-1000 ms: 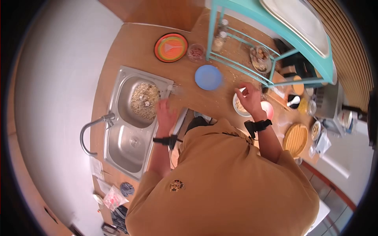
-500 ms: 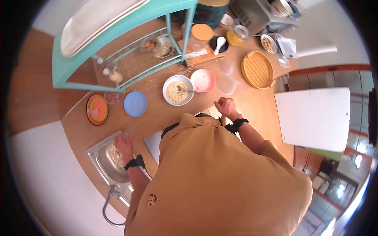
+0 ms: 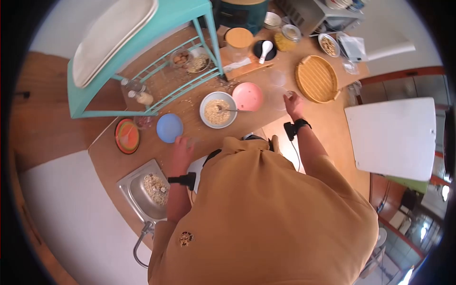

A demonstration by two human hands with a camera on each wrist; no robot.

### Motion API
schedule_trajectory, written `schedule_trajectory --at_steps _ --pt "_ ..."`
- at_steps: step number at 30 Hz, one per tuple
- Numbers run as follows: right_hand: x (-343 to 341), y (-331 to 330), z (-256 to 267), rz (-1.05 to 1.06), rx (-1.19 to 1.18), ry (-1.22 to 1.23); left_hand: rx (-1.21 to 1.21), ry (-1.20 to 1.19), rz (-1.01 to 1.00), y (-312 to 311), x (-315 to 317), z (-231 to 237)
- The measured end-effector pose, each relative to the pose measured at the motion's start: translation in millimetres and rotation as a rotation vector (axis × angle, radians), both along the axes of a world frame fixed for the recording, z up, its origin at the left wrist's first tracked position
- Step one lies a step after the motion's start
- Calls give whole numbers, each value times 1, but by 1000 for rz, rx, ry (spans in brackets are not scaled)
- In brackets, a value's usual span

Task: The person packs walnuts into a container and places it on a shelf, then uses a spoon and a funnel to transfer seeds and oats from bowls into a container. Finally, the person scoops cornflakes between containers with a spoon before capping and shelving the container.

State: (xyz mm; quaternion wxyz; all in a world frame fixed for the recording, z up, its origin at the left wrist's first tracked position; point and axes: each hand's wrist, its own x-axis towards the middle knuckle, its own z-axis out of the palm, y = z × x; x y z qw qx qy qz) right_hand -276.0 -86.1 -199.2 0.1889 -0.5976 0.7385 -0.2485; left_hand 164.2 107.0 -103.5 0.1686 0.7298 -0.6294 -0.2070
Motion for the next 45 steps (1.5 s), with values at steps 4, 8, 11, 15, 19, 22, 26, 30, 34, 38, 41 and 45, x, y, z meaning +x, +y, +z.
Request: schedule_trajectory --at_steps 4,8,11,15,19,22,26,30,34,38,41,45 --pt "4 9 15 25 -176 -9 -42 42 23 -14 -5 -7" --pt "3 31 51 -36 -234 -12 -73 58 24 -19 -6 -15" --pt "3 41 75 -118 -255 -28 -94 88 0 -22 -5 -23" --pt "12 39 96 -92 -337 -174 -120 87 -30 -26 -6 -26" --pt "45 26 120 -205 -81 -1033 -111 73 -6 -29 -10 -23" --pt "82 25 134 -159 137 -1608 -120 93 43 -28 -6 -33" --pt "120 28 131 77 451 -1851 -139 108 69 -25 -6 -31" --pt "155 38 137 229 675 -1995 -309 124 258 -15 -17 -10" --pt "193 50 146 369 926 -2031 -364 192 234 9 -28 17" --pt "242 68 150 659 1223 -1862 -300 627 194 16 -44 26" --pt "266 81 152 823 1375 -1756 -300 1006 288 6 -44 40" --pt "276 88 142 946 1498 -1557 -501 1175 230 -6 -43 44"
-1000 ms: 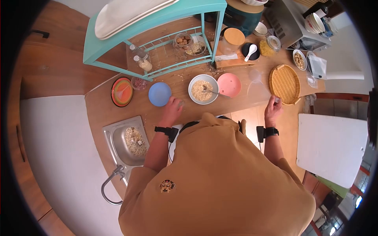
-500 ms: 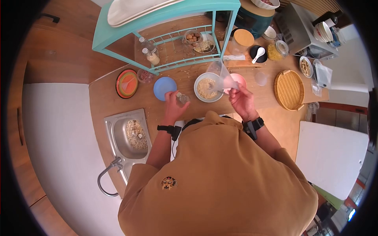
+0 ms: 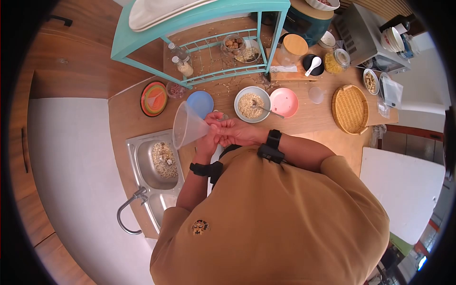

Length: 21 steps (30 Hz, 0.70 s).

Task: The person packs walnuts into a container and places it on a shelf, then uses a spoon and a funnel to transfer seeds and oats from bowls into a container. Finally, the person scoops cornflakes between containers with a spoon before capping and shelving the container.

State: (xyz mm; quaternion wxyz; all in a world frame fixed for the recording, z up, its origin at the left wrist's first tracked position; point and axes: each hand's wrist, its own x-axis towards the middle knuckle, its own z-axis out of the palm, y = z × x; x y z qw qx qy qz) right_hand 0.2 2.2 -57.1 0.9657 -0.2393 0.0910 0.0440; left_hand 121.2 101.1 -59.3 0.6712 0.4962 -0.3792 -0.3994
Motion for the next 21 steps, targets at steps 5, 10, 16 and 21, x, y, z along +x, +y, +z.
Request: schedule_trajectory --at_steps 5,10,16,21 --pt "-24 -22 -26 -36 -715 206 124 111 178 -1 15 -27" --pt "-98 -73 -99 -569 -1392 697 418 -304 358 -6 29 -43" --pt "-166 -76 -113 -502 -1655 1052 234 -580 320 -28 20 -109" --pt "-163 -61 -128 -314 -1454 1134 278 -686 371 -39 6 -108"
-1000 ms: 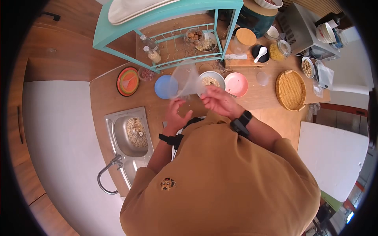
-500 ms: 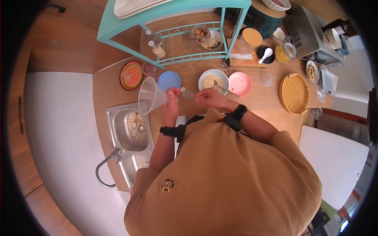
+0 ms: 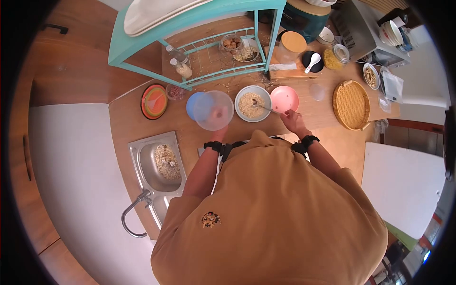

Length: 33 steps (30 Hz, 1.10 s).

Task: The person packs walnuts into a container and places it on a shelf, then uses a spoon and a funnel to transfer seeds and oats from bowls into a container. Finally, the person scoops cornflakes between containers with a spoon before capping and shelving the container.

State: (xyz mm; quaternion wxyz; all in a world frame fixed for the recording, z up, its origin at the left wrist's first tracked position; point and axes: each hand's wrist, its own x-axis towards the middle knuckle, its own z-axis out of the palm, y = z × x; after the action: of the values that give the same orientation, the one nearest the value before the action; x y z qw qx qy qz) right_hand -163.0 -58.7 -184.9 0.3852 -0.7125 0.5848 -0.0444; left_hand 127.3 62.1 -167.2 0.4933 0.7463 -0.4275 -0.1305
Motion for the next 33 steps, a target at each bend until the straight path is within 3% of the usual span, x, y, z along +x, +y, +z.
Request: schedule_trajectory --at_steps 3,6,8,9,10,12,15,21,22,24,26,28,30,33 --pt "4 -2 -7 11 58 24 92 19 62 4 7 -26" --pt "7 -7 -14 20 125 -64 35 -68 87 10 15 -62" --pt "14 -7 -6 -2 390 -167 94 -87 80 14 15 -63" --pt "15 -5 -9 1 388 -163 156 -109 71 16 15 -67" --pt "18 -3 -13 1 335 -187 155 -106 74 19 18 -74" --pt "20 -2 -17 5 282 -207 142 -359 25 25 26 -87" --pt "21 -2 -21 37 213 -178 220 -542 22 31 28 -103" --pt "18 -6 -30 -37 -84 -125 185 -580 32 26 21 -94" --pt "18 -5 -29 -130 -58 -201 183 -577 30 23 19 -80" --pt "19 -5 -23 -224 -31 -272 260 -169 -46 20 14 -62" --pt "24 -5 -12 -383 211 -601 279 -168 -69 18 17 -70" --pt "28 -9 -13 -473 294 -740 297 -169 -88 16 12 -63" --pt "33 -14 -19 -562 378 -879 148 -544 42 16 -6 -47" --pt "42 -16 -31 -624 461 -949 75 -639 2 15 -1 -55"
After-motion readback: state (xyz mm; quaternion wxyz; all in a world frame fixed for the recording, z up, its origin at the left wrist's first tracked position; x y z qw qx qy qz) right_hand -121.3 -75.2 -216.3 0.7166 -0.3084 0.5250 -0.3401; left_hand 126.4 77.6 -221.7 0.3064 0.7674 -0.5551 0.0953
